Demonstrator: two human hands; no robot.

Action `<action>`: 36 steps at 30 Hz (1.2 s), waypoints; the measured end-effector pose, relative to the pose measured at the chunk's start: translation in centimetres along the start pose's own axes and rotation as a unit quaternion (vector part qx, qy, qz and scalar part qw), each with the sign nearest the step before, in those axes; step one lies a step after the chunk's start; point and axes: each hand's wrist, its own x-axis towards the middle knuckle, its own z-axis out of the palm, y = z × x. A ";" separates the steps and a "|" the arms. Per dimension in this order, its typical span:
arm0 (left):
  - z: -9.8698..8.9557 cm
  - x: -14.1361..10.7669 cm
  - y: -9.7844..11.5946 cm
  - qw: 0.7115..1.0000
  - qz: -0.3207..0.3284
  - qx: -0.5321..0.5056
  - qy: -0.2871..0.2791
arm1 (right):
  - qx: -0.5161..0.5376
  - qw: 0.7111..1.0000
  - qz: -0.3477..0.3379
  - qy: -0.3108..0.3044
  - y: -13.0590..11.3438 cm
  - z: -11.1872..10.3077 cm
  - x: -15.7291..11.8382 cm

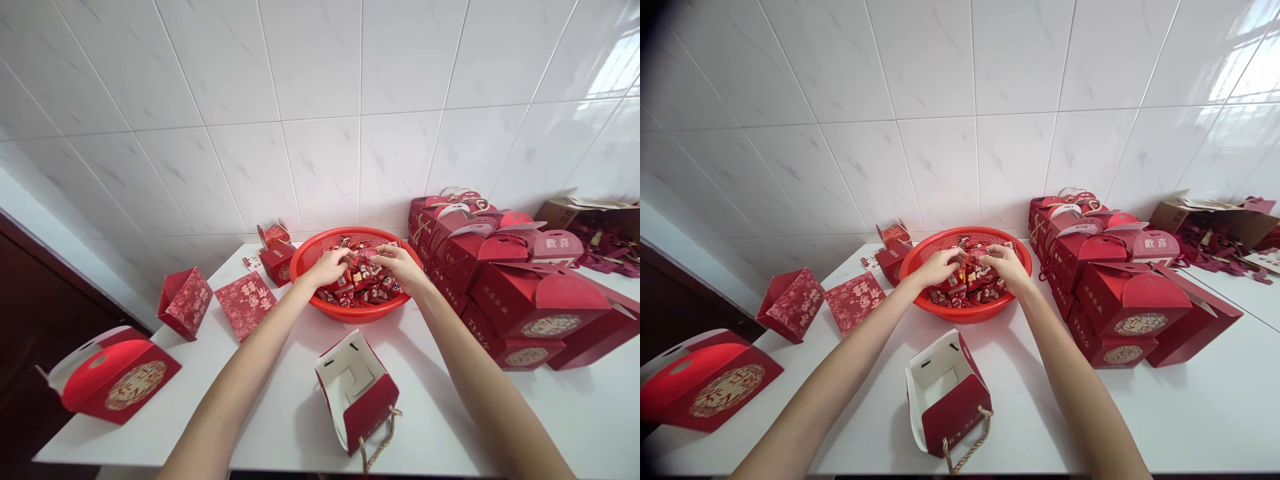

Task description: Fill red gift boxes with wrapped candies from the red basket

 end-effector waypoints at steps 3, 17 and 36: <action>0.1 -0.2 0.4 0.998 0.007 0.051 -0.045 | 0.002 1.000 -0.002 0.003 -0.1 0.1 -0.1; 1.7 0.6 1.3 0.949 0.026 0.253 -0.189 | 0.008 1.000 -0.010 0.010 0.2 0.1 0.1; 0.9 0.9 2.1 0.987 0.068 0.049 0.140 | 0.076 0.997 0.021 -0.016 0.3 -0.1 0.1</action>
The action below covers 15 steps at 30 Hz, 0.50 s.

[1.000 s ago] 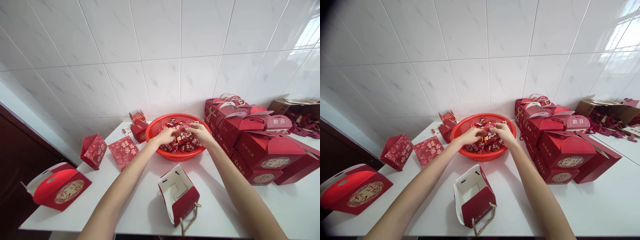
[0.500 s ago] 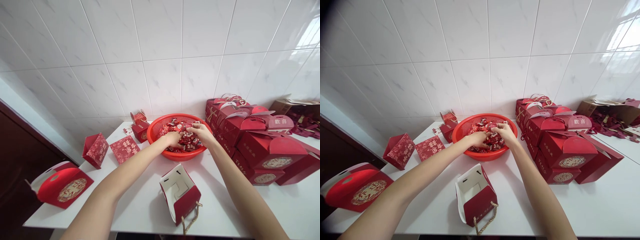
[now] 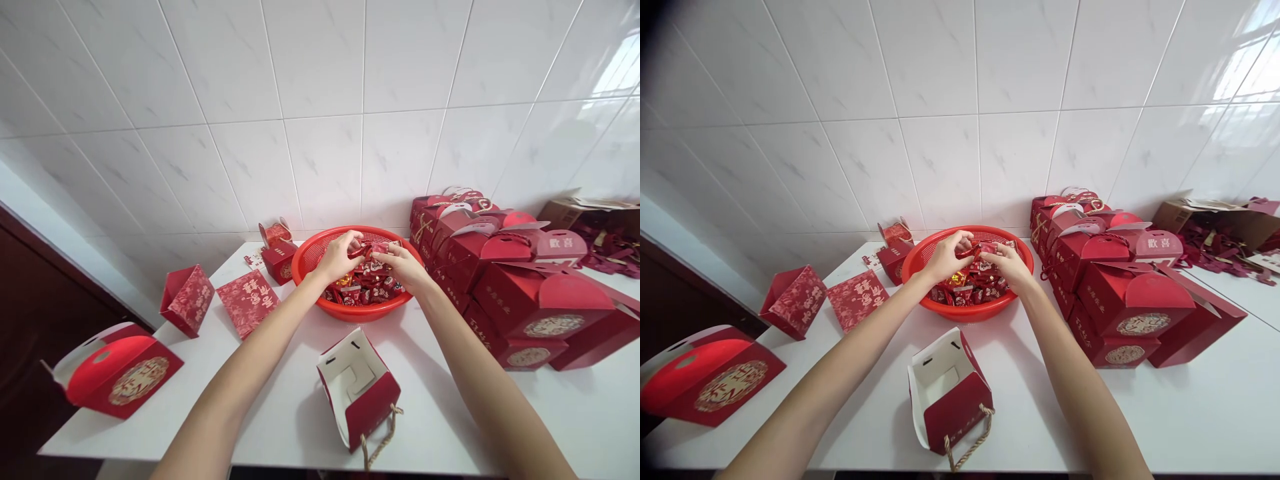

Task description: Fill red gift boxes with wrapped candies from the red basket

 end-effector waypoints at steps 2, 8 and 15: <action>0.2 -0.1 0.0 0.999 0.027 -0.025 0.009 | 0.026 0.999 0.012 -0.041 -0.2 -0.1 -0.1; -0.1 -0.7 0.5 0.994 0.067 -0.047 -0.067 | 0.052 0.997 0.007 -0.060 -0.1 -0.2 0.0; 0.4 -0.4 -0.2 0.996 0.059 -0.061 -0.004 | 0.059 0.995 -0.052 0.057 0.4 -0.4 0.6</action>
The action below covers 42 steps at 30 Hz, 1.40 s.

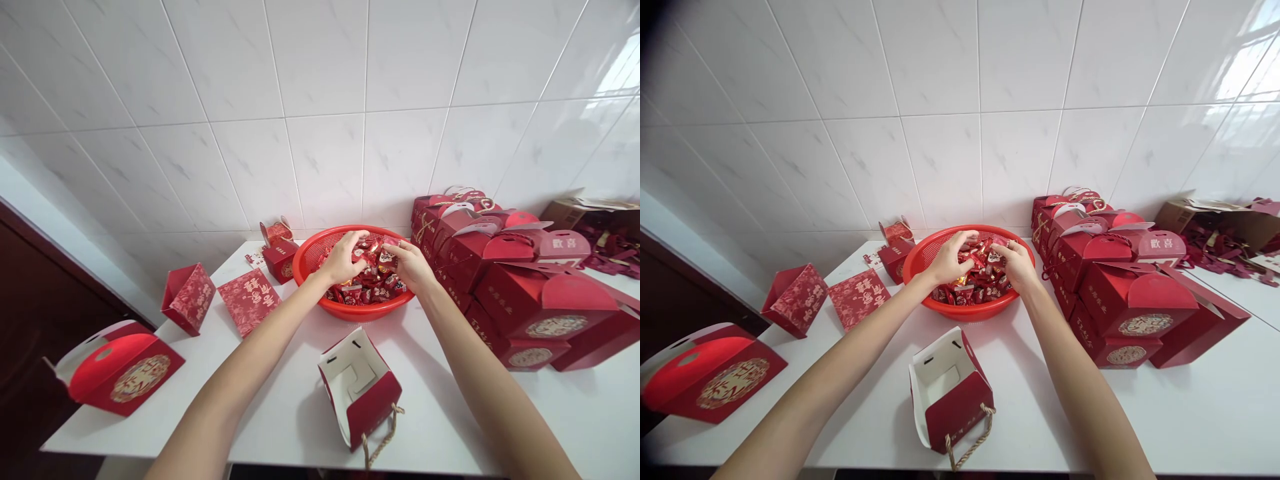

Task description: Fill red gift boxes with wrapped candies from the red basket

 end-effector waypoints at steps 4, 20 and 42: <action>-0.1 0.0 -0.2 0.976 -0.093 0.073 -0.185 | 0.009 1.000 -0.019 0.021 -0.2 -0.1 -0.1; 1.1 -0.1 1.3 0.878 -0.134 0.151 -0.433 | -0.010 1.000 -0.010 0.027 -0.1 0.0 -0.3; 0.9 0.1 0.9 0.883 -0.114 0.057 -0.451 | -0.002 0.999 -0.024 0.038 -0.3 0.3 -0.5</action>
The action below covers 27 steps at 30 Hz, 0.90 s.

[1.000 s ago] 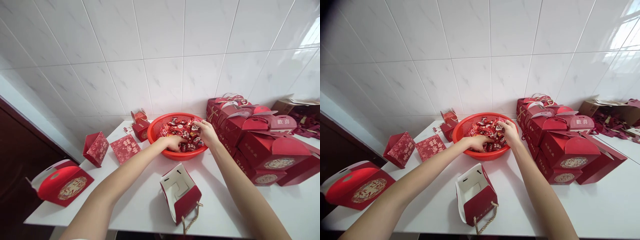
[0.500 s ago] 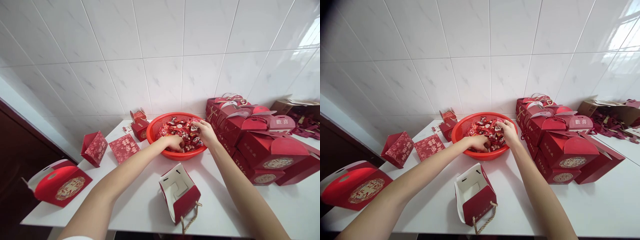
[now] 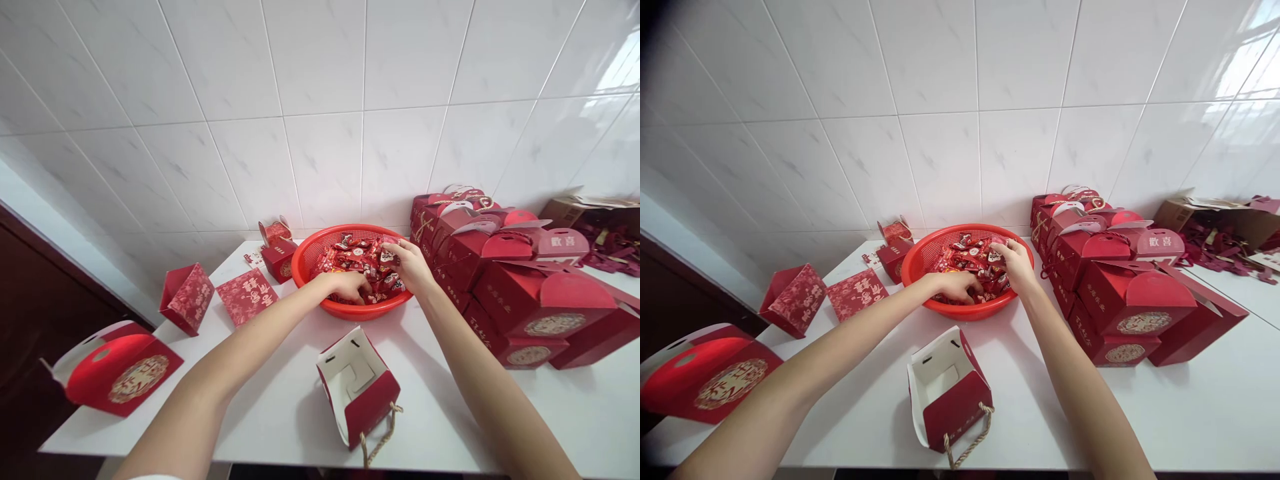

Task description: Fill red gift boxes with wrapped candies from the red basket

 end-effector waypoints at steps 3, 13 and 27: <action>-0.5 0.1 -0.7 0.997 0.013 -0.027 0.070 | 0.004 1.000 -0.001 0.006 -0.1 0.1 -0.1; -1.6 -0.5 -3.0 0.905 0.055 -0.202 0.370 | 0.007 1.000 -0.005 0.030 -0.2 0.2 0.0; -1.5 -0.5 -2.3 0.870 0.045 -0.242 0.427 | 0.006 1.000 -0.002 0.014 0.0 0.1 0.0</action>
